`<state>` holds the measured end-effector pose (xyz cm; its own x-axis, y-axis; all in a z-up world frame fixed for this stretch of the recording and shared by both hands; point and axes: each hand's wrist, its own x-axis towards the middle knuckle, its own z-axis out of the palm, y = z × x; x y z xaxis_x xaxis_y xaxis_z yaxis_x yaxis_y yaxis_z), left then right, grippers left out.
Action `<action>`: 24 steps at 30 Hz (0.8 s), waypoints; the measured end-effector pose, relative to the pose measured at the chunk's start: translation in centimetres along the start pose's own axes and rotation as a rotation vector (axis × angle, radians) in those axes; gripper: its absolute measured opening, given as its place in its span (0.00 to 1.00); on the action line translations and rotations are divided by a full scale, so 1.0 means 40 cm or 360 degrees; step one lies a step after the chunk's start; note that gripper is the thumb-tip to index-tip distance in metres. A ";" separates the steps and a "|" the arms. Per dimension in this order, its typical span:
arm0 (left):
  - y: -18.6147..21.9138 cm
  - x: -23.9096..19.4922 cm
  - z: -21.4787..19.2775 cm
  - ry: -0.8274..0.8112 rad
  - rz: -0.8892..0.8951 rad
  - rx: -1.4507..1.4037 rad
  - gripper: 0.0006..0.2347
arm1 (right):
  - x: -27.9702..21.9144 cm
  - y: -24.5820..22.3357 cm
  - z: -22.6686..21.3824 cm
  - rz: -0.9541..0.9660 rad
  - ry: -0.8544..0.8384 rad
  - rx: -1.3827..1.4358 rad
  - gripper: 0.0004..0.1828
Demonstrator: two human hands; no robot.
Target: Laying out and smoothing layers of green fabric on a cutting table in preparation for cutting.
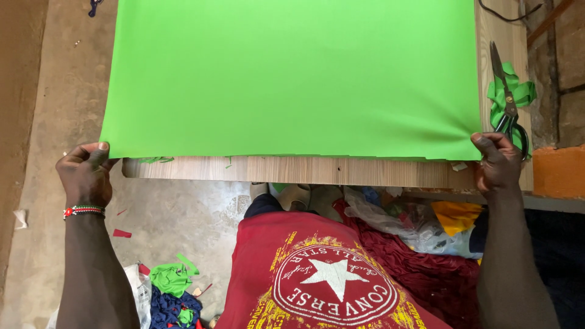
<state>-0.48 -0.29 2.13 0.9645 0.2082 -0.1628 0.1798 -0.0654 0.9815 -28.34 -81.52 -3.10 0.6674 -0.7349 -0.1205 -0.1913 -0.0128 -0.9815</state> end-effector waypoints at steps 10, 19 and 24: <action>0.012 -0.005 0.009 -0.0041 0.0069 0.0251 0.05 | -0.013 -0.021 0.011 -0.0069 -0.0050 -0.0091 0.07; -0.035 0.002 0.016 0.0142 0.0224 0.0215 0.03 | -0.026 -0.053 -0.002 0.0004 -0.0120 -0.0324 0.07; -0.034 0.005 0.012 0.0140 0.0136 0.0126 0.02 | -0.015 -0.040 -0.008 0.0161 -0.0122 -0.0129 0.09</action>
<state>-0.44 -0.64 0.70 0.9568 0.2831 -0.0663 0.1160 -0.1626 0.9799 -28.67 -81.27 -1.41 0.6943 -0.6813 -0.2320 -0.3155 0.0017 -0.9489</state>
